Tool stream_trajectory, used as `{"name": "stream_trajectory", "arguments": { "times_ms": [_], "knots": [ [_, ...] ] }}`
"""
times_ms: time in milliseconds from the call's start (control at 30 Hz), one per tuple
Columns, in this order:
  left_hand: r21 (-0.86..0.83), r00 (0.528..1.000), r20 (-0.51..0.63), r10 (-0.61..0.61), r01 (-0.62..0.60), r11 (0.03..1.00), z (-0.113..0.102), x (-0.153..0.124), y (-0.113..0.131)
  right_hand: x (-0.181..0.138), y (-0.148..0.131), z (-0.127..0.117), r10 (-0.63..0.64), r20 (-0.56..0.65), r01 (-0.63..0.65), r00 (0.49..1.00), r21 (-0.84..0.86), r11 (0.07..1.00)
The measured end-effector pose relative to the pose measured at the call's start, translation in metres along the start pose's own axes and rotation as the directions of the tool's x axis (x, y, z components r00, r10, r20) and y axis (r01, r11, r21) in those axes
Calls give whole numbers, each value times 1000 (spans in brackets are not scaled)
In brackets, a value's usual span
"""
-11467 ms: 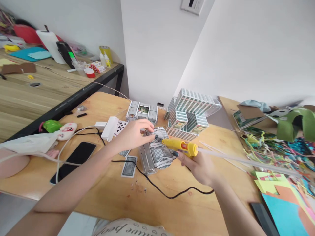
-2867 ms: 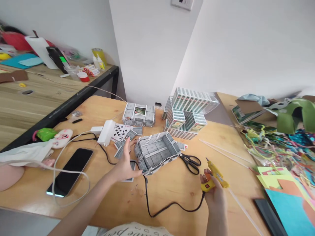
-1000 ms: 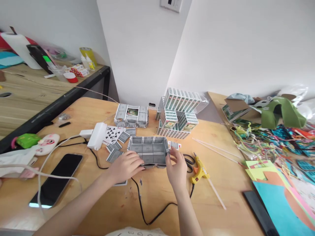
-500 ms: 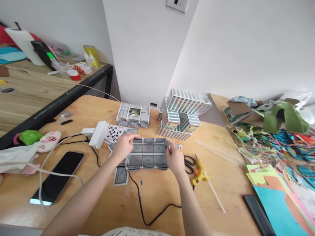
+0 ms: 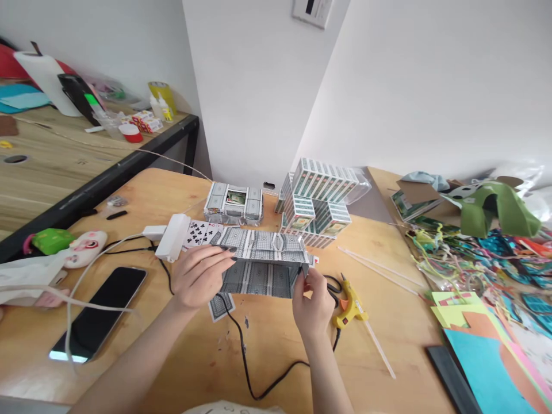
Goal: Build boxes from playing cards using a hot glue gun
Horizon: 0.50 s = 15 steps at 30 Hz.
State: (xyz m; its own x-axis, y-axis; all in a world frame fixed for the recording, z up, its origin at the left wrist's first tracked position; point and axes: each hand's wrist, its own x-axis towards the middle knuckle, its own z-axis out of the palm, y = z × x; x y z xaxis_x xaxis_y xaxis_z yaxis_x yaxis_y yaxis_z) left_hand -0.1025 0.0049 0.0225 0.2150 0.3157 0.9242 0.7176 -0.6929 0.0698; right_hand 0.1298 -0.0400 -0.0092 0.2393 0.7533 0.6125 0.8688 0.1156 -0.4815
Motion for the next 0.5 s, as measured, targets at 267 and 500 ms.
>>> {"name": "stream_trajectory", "arguments": {
  "times_ms": [267, 500],
  "knots": [
    [-51, 957, 198, -211, 224, 973, 25, -18, -7, -5, 12, 14, 128, 204, -125, 970, -30, 992],
    [-121, 775, 340, -532, 598, 793, 32, -27, -17, 2, 24, 18, 222, 316, -286, 922, 172, 943]
  ]
}}
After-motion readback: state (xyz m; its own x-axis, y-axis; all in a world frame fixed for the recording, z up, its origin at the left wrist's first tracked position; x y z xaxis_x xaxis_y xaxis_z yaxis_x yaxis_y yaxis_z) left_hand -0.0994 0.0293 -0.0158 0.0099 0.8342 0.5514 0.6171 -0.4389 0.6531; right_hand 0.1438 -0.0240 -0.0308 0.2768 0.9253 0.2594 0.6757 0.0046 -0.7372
